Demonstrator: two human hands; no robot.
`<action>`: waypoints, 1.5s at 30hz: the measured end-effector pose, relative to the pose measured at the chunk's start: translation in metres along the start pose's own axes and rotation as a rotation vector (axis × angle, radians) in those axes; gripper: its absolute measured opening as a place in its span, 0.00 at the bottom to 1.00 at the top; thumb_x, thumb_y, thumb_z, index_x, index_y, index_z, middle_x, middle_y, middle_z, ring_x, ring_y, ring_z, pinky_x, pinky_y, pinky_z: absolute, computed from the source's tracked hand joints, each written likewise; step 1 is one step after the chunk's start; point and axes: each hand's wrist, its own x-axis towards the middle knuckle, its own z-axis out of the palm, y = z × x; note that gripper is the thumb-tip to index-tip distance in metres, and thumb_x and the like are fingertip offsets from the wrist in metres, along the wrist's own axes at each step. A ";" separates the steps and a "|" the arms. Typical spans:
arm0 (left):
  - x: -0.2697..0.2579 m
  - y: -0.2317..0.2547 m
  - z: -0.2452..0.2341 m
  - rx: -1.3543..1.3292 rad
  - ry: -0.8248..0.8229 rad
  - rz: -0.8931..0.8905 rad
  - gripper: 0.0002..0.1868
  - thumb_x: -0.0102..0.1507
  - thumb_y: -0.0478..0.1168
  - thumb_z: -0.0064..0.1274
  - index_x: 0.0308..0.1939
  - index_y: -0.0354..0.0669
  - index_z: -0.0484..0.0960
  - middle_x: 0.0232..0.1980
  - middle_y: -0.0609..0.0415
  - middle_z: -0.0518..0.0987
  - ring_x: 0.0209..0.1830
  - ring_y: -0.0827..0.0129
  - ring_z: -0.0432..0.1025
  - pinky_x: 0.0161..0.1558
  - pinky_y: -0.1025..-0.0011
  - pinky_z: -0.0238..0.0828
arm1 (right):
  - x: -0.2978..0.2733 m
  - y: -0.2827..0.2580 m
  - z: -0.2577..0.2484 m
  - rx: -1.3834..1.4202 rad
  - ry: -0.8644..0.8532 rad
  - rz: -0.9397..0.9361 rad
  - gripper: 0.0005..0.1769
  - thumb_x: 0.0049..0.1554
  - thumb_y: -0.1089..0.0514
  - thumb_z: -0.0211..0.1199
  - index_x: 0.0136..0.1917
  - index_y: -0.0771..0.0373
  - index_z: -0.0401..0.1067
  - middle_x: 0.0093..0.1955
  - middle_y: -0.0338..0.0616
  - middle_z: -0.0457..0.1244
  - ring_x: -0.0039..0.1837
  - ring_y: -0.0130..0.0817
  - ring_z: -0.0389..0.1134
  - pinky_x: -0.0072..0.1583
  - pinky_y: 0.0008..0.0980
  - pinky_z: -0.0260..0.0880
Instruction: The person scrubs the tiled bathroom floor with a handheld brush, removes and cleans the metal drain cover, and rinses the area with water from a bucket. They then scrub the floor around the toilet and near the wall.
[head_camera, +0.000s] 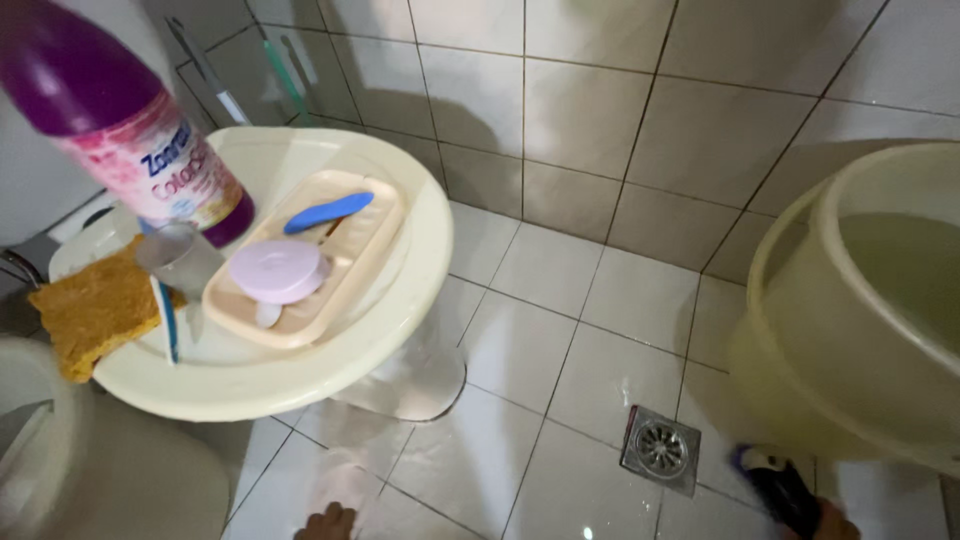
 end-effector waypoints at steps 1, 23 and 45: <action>0.006 0.007 -0.006 -0.069 0.001 0.085 0.18 0.63 0.46 0.51 0.56 0.58 0.81 0.57 0.50 0.76 0.44 0.54 0.77 0.40 0.52 0.79 | 0.007 -0.004 0.004 -0.036 -0.004 -0.032 0.36 0.48 0.44 0.68 0.66 0.62 0.70 0.53 0.62 0.70 0.54 0.51 0.75 0.67 0.48 0.73; 0.138 0.293 -0.301 0.248 0.303 0.277 0.04 0.59 0.34 0.57 0.37 0.44 0.85 0.50 0.52 0.76 0.54 0.61 0.67 0.46 0.66 0.68 | 0.055 -0.288 0.069 0.176 -0.459 -0.536 0.44 0.47 0.62 0.70 0.75 0.38 0.66 0.65 0.47 0.61 0.69 0.48 0.60 0.70 0.48 0.56; 0.307 0.328 -0.375 0.384 0.421 0.210 0.11 0.62 0.44 0.54 0.46 0.52 0.87 0.54 0.55 0.77 0.58 0.62 0.65 0.49 0.66 0.64 | 0.081 -0.310 0.086 0.160 -0.450 -0.357 0.45 0.46 0.61 0.73 0.75 0.42 0.66 0.67 0.53 0.61 0.67 0.50 0.60 0.68 0.50 0.57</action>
